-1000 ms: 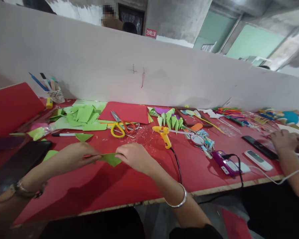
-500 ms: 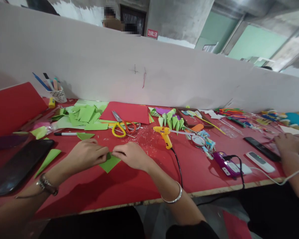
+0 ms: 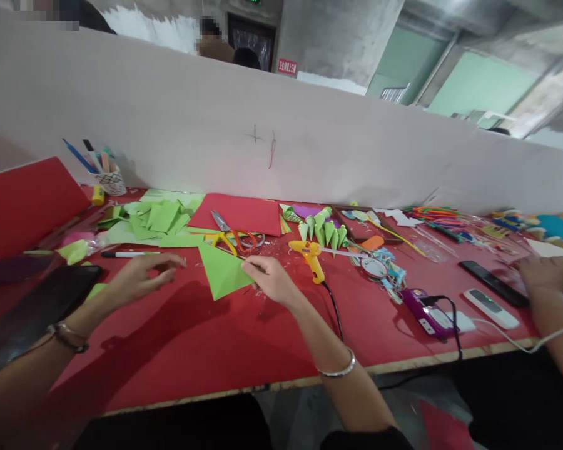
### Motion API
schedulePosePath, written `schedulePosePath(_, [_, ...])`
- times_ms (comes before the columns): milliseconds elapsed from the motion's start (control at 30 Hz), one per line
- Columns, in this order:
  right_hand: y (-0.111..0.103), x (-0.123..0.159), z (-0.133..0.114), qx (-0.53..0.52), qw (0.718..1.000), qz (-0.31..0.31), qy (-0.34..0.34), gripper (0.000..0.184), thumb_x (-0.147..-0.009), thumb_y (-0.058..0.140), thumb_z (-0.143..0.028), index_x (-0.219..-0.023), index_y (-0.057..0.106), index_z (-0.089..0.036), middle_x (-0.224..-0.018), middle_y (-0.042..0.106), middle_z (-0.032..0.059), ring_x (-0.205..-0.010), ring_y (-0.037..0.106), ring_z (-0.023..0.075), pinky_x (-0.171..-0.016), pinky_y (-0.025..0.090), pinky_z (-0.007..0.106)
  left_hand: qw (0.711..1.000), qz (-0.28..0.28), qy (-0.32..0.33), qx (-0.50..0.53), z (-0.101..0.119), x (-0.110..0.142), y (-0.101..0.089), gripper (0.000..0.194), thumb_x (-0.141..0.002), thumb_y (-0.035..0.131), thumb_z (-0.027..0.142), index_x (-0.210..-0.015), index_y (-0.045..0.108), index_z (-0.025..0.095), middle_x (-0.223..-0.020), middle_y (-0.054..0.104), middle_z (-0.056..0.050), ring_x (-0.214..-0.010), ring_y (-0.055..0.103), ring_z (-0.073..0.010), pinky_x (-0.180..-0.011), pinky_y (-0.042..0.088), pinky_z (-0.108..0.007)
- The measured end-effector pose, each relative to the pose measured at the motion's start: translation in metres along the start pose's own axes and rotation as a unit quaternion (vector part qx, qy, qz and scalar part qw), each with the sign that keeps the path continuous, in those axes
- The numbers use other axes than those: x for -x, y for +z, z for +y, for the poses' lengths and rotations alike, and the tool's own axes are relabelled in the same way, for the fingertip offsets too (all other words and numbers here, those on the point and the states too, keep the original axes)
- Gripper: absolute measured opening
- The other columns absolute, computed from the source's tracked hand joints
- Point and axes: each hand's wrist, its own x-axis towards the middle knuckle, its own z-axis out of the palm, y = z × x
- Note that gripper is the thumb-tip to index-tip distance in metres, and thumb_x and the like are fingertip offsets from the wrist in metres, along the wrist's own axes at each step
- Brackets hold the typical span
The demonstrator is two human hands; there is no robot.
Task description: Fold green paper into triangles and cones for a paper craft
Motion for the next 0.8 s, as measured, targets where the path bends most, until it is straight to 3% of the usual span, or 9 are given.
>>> schedulePosePath(67, [0.012,-0.007,0.009,-0.084,0.995,-0.010,0.052,0.032,-0.081,0.042,-0.047,-0.070,0.047,-0.017,-0.054,0.041,-0.0053,-0.045,0.039,0.0067,-0.043,0.028,0.019,0.980,-0.071,-0.002,0.188,0.004,-0.002,0.015,0.042,-0.079,0.044,0.039,-0.117,0.048,0.019,-0.091,0.062,-0.006,-0.066,0.055,-0.0133,-0.066,0.044,-0.028])
schedulePosePath(133, [0.025,-0.014,0.017,-0.166,0.982,-0.022,0.084,0.033,-0.079,0.044,-0.049,-0.073,0.048,-0.017,-0.054,0.042,-0.0056,-0.043,0.038,0.0057,-0.041,0.026,0.018,0.944,-0.117,0.001,0.307,0.009,-0.006,0.032,0.059,-0.076,0.050,0.043,-0.129,0.034,0.020,-0.101,0.061,-0.008,-0.076,0.058,-0.0163,-0.073,0.046,-0.031])
schedulePosePath(267, [0.042,-0.021,0.028,-0.228,0.967,-0.061,0.098,0.035,-0.079,0.044,-0.050,-0.070,0.046,-0.016,-0.052,0.041,-0.0061,-0.043,0.036,0.0053,-0.041,0.028,0.018,0.914,-0.067,-0.041,0.398,0.009,-0.016,0.057,0.060,-0.070,0.059,0.045,-0.122,0.044,0.021,-0.118,0.054,-0.010,-0.105,0.051,-0.0236,-0.084,0.044,-0.031])
schedulePosePath(400, [0.046,-0.020,0.033,-0.172,0.983,-0.026,0.067,0.033,-0.079,0.046,-0.048,-0.088,0.050,-0.017,-0.075,0.054,0.0004,-0.060,0.049,0.0092,-0.051,0.039,0.021,0.884,-0.033,-0.079,0.459,0.002,-0.019,0.069,0.044,-0.071,0.058,0.041,-0.110,0.050,0.022,-0.116,0.055,-0.007,-0.103,0.053,-0.0211,-0.084,0.045,-0.030])
schedulePosePath(467, [0.046,-0.017,0.034,-0.117,0.993,-0.022,0.026,0.041,-0.076,0.054,-0.045,-0.106,0.046,-0.019,-0.099,0.056,0.0051,-0.083,0.054,0.0138,-0.069,0.044,0.026,0.887,-0.039,-0.074,0.455,0.003,-0.017,0.071,0.035,-0.074,0.055,0.037,-0.105,0.051,0.022,-0.111,0.056,-0.006,-0.094,0.056,-0.0175,-0.079,0.046,-0.029])
schedulePosePath(567, [0.047,-0.011,0.029,-0.053,0.997,-0.045,-0.016,0.067,-0.071,0.062,-0.041,-0.126,0.031,-0.020,-0.124,0.045,0.0097,-0.111,0.045,0.0198,-0.093,0.036,0.034,0.916,-0.052,-0.053,0.394,0.011,-0.015,0.072,0.032,-0.076,0.053,0.033,-0.104,0.051,0.019,-0.103,0.058,-0.006,-0.086,0.056,-0.0149,-0.077,0.046,-0.029])
schedulePosePath(700, [0.048,-0.004,0.022,-0.002,0.996,-0.085,-0.024,0.096,-0.064,0.068,-0.041,-0.137,0.009,-0.023,-0.139,0.025,0.0116,-0.125,0.028,0.0236,-0.101,0.026,0.039,0.938,-0.046,-0.042,0.342,0.021,-0.013,0.074,0.037,-0.079,0.046,0.036,-0.112,0.048,0.019,-0.101,0.058,-0.006,-0.082,0.055,-0.0157,-0.075,0.047,-0.030])
schedulePosePath(800, [0.051,0.000,0.022,0.009,0.995,-0.097,0.001,0.114,-0.055,0.074,-0.043,-0.138,-0.003,-0.025,-0.138,0.022,0.0128,-0.123,0.029,0.0264,-0.097,0.031,0.042,0.936,-0.043,-0.046,0.348,0.022,-0.010,0.073,0.040,-0.083,0.038,0.041,-0.117,0.044,0.020,-0.101,0.055,-0.008,-0.077,0.053,-0.0153,-0.067,0.046,-0.028])
